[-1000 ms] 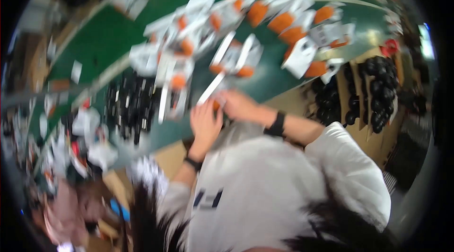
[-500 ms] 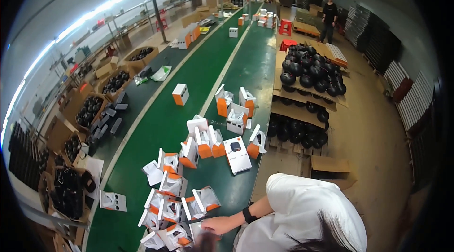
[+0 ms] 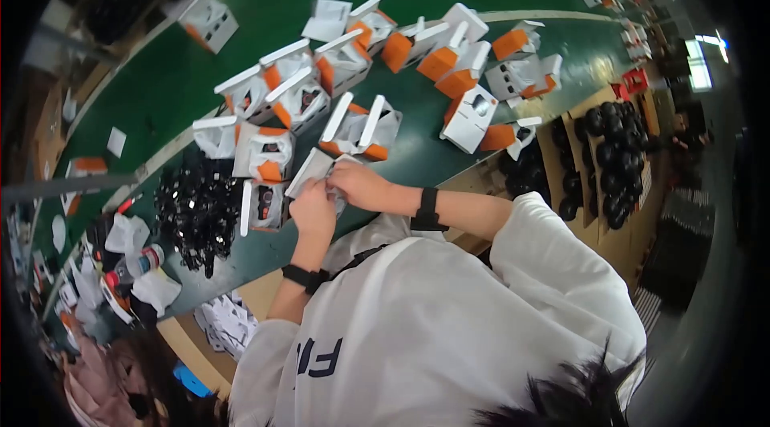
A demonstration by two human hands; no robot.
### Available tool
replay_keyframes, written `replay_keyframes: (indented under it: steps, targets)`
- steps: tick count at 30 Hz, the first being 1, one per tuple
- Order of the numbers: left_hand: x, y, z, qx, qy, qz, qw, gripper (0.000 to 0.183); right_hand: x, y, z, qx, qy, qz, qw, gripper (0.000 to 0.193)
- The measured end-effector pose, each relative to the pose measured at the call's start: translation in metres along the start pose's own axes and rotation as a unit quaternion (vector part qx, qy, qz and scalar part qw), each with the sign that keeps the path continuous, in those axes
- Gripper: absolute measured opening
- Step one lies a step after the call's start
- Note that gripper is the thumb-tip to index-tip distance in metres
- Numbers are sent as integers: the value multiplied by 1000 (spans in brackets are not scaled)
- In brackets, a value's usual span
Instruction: The person is packaging small electronic devices into orange and white boxes on an assembly line.
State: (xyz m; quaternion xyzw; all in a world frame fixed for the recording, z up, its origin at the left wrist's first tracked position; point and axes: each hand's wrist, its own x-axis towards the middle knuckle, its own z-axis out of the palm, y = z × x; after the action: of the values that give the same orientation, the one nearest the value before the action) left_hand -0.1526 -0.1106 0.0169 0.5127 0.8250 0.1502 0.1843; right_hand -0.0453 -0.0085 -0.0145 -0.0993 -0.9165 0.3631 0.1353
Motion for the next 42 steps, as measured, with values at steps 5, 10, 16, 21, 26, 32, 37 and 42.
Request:
replay_keyframes:
  steps: [5, 10, 16, 21, 26, 32, 37, 42]
  targets:
    - [3, -6, 17, 33, 1, 4, 999, 7, 29, -40, -76, 94, -128, 143, 977, 20]
    - [-10, -3, 5, 31, -24, -38, 999, 12, 144, -29, -226, -27, -313, 167, 935, 37]
    - [1, 8, 9, -21, -19, -80, 996, 11, 228, 241, -258, -212, -155, 232, 937, 71]
    - [-8, 12, 6, -50, 9, -164, 985, 5, 252, 312, -201, -202, -258, 306, 894, 64]
    - [-6, 14, 5, -60, 14, -210, 976, 5, 280, 323, -223, 1, -238, 175, 955, 15]
    - [7, 25, -1, -64, 36, -169, 983, 5, 258, 218, -352, 227, -152, 214, 938, 24]
    - [1, 14, 5, -67, 5, -164, 984, 6, 188, 72, -277, 252, -430, 134, 856, 50]
    - [-9, -7, 26, 8, 42, -87, 995, 4, 158, -19, -217, 252, -554, 167, 775, 61]
